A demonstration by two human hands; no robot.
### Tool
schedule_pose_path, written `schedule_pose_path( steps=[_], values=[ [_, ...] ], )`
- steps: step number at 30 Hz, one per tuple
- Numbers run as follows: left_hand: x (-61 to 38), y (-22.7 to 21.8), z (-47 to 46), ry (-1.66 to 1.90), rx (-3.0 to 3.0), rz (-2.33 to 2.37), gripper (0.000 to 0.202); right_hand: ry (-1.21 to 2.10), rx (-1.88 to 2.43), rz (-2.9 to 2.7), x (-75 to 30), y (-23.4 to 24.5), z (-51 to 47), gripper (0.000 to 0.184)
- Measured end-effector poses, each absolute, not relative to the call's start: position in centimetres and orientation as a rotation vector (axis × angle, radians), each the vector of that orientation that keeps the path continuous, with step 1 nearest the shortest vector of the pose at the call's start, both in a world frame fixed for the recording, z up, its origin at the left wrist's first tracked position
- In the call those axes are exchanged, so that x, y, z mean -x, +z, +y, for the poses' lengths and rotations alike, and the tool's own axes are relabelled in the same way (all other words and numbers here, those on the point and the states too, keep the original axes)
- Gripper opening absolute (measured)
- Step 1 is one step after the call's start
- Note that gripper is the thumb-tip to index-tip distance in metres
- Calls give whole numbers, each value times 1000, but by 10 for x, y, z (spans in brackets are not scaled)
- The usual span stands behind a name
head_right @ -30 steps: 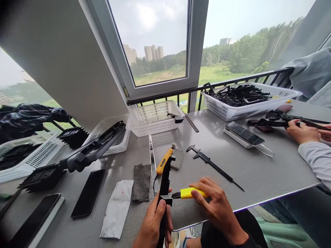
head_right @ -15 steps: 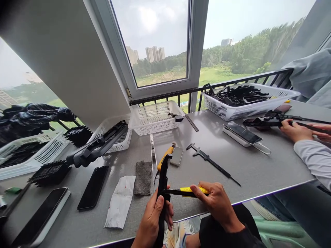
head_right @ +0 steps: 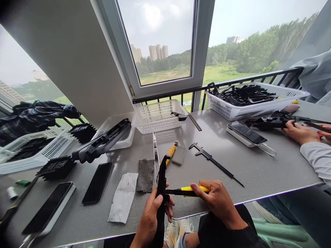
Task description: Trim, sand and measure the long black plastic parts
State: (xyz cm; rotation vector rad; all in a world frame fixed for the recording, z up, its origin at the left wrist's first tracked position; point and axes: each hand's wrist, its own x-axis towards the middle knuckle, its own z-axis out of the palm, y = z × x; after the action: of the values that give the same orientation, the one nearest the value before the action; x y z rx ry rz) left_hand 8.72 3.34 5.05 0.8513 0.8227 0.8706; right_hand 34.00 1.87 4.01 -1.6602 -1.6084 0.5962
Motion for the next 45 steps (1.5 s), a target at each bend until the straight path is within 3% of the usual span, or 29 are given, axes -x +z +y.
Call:
schedule_pose_path(
  steps=[6,13,19,24,27,31,45],
  values=[
    [-85,49,39,904,-827,801,49,583,1698,-1641,-340,37,19,78],
    [-86,54,36,927,-938,795,42,515,1659,-1520,-337,43,13,73],
    [-86,58,37,925,-940,768,60,550,1595,-1551,-337,47,14,59],
    [-85,55,37,891,-953,786,54,479,1551,-1611,-334,44,16,49],
    [-86,53,36,873,-973,859,62,455,1534,-1728,-332,44,15,47],
    [-87,51,35,849,-963,893,74,404,1464,-1729,-332,43,10,55],
    [-85,45,35,839,-971,893,76,308,1504,-1678,-333,40,9,65]
  ],
)
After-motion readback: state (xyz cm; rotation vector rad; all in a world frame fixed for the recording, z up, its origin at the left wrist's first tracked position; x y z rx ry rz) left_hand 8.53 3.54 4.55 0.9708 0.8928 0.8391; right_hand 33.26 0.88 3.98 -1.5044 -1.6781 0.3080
